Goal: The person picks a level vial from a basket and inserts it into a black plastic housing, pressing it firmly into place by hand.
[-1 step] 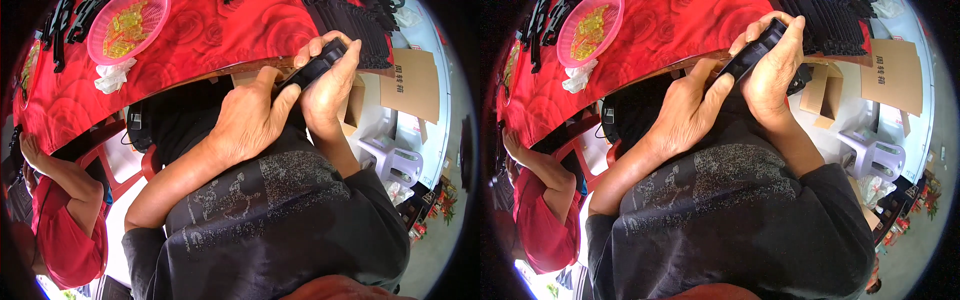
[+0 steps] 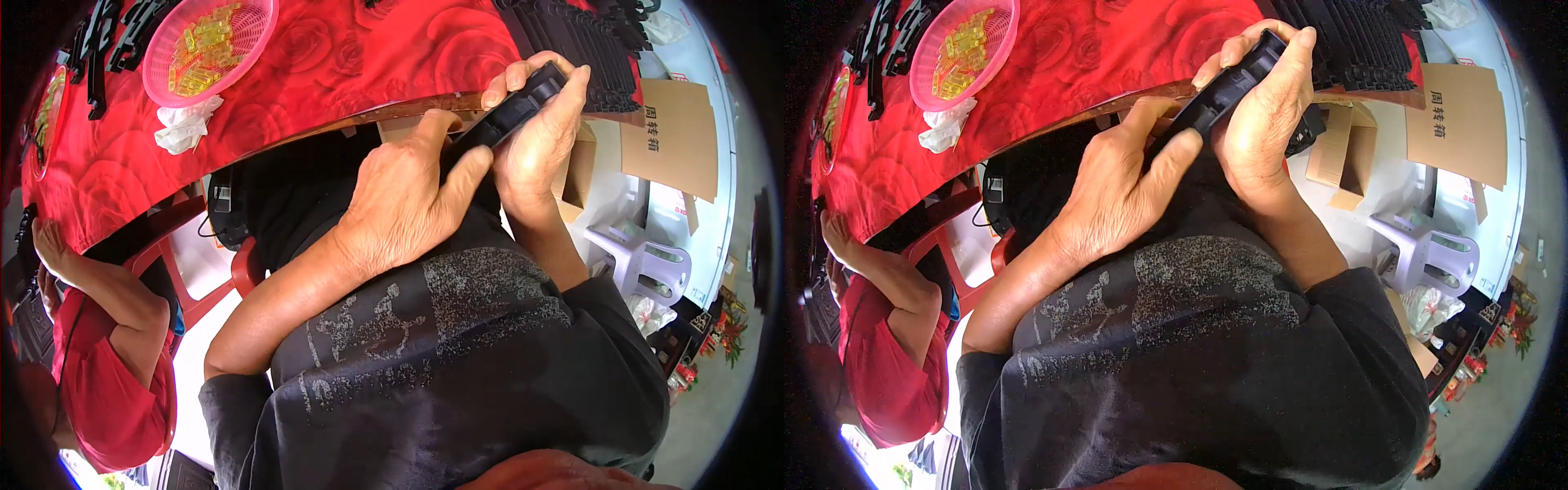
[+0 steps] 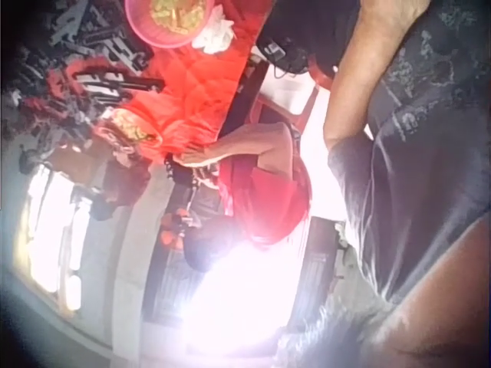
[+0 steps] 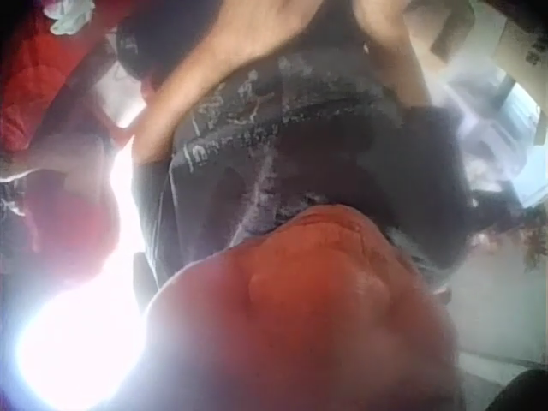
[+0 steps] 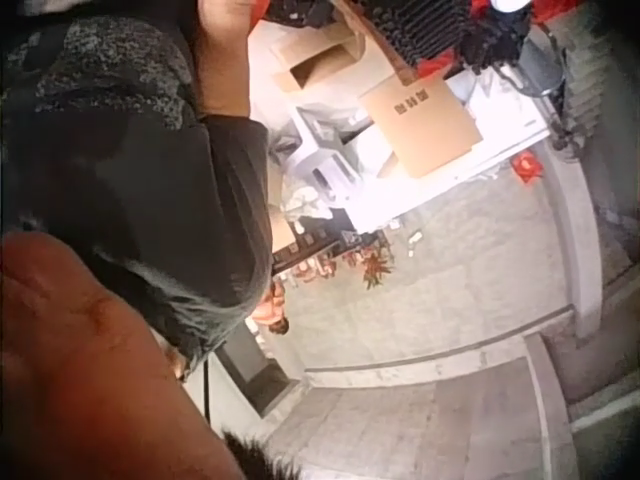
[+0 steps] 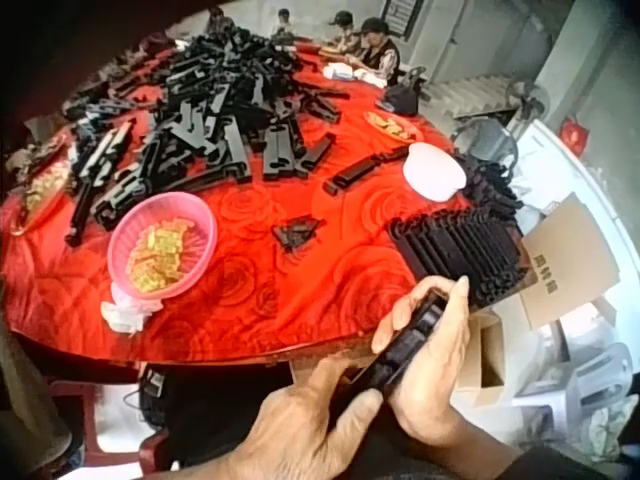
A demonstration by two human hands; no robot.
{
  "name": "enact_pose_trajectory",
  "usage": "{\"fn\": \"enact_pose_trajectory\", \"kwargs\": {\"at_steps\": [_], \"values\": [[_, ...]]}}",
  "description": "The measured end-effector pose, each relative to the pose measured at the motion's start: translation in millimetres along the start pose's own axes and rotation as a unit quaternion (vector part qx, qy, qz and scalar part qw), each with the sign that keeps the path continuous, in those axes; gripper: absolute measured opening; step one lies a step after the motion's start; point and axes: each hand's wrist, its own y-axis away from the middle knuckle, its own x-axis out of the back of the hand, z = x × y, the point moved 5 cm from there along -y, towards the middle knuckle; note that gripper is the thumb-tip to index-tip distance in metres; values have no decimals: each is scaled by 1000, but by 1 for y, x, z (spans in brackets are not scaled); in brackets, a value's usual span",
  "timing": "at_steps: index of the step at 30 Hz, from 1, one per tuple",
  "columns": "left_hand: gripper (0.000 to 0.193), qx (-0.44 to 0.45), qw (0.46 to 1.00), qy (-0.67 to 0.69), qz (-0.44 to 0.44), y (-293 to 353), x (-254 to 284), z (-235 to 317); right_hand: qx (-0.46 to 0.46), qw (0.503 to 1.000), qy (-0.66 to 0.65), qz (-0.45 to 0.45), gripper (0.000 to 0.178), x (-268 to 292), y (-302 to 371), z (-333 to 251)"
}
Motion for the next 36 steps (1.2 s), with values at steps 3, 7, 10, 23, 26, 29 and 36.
{"fn": "enact_pose_trajectory", "kwargs": {"at_steps": [3,7,10,23,26,29,36], "values": [[40,-85,994,-65,31,8,3,22,21,1000,14,-16,53,2,2,-11],[36,-38,991,-129,1,6,8,39,14,1000,13,-18,52,-14,6,-40],[28,-101,984,-133,59,-2,20,64,34,998,22,-54,54,-15,-4,-61],[43,-118,959,-256,13,-49,54,115,243,783,464,-337,32,-5,-40,-140],[53,-243,910,-298,156,-49,65,127,308,780,489,-239,31,6,-40,-143],[55,-219,928,-240,181,-43,74,118,334,783,517,-87,29,32,-48,-140],[36,-126,972,-163,117,-33,71,92,353,697,617,95,27,82,-80,-146]]}}
